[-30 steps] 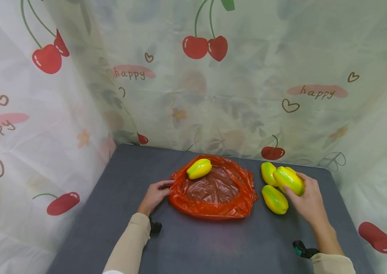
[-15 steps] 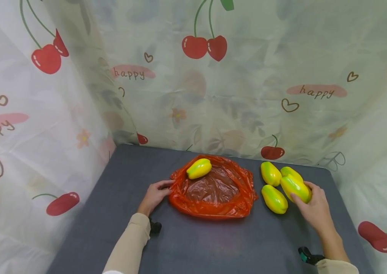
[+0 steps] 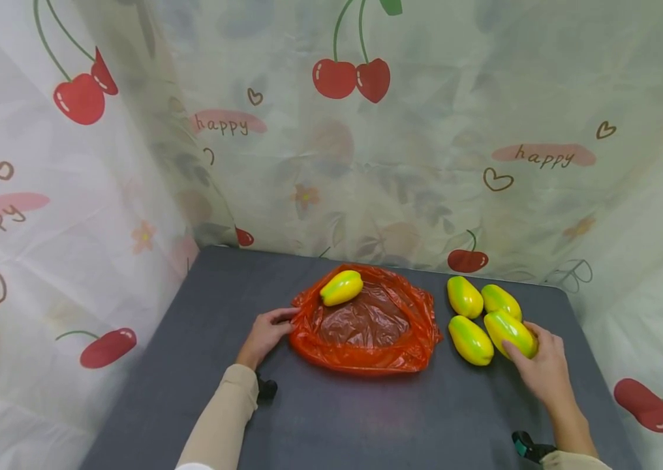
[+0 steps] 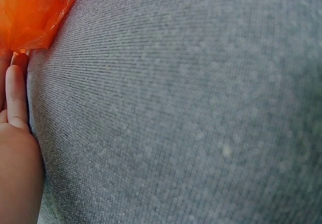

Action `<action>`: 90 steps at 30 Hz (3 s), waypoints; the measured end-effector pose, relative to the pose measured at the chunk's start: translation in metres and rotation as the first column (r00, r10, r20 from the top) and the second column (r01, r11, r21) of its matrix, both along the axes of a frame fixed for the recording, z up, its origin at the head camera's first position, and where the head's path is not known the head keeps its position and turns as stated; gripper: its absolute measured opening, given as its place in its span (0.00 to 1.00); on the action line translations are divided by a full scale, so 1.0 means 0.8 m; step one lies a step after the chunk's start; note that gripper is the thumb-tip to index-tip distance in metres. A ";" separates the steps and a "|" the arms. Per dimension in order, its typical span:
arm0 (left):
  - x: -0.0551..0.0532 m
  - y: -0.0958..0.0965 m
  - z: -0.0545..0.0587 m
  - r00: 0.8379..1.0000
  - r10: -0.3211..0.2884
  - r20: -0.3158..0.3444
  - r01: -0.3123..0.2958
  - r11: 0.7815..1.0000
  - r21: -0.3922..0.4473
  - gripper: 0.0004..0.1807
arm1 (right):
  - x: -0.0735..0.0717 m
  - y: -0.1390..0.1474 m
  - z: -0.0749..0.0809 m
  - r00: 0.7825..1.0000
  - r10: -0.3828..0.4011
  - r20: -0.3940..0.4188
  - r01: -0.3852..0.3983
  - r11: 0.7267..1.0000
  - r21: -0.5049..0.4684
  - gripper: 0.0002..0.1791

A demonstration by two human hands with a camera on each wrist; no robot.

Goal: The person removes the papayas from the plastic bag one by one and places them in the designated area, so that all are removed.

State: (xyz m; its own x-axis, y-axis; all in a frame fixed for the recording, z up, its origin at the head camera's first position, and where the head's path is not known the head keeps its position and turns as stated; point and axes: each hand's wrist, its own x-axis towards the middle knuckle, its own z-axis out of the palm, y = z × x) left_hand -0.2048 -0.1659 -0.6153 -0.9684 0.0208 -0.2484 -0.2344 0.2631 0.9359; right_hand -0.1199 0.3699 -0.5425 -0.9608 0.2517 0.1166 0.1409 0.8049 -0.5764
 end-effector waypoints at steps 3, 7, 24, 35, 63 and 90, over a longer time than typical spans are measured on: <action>0.000 0.000 0.001 1.000 -0.006 0.001 0.006 1.000 -0.004 0.21 | 0.002 0.003 -0.005 0.999 -0.013 0.032 0.013 1.000 0.003 0.41; 0.001 0.000 0.002 1.000 -0.012 0.003 0.012 1.000 -0.008 0.21 | 0.004 0.006 -0.010 0.998 -0.018 0.057 0.019 1.000 -0.015 0.42; 0.000 0.000 -0.001 1.000 0.003 0.010 -0.003 1.000 -0.022 0.21 | 0.007 0.011 -0.028 0.990 -0.030 0.141 0.044 0.995 -0.092 0.45; 0.000 0.002 -0.001 1.000 0.002 0.019 -0.001 1.000 -0.023 0.21 | 0.000 0.010 -0.034 0.981 -0.043 0.188 0.064 0.992 -0.105 0.46; 0.000 0.000 -0.001 1.000 0.006 0.015 -0.005 1.000 -0.016 0.21 | -0.002 0.005 -0.017 0.985 -0.025 0.171 0.036 0.997 -0.066 0.46; -0.001 0.002 -0.002 1.000 0.010 0.010 -0.009 1.000 -0.019 0.21 | -0.024 -0.068 0.053 0.997 0.081 0.014 -0.082 0.975 0.208 0.50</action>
State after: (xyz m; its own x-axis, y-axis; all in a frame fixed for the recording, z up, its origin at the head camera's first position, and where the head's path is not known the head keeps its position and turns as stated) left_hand -0.2055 -0.1647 -0.6172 -0.9660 0.0069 -0.2584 -0.2464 0.2784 0.9283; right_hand -0.1393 0.3158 -0.5003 -0.9779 0.1428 0.1529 0.0721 0.9160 -0.3946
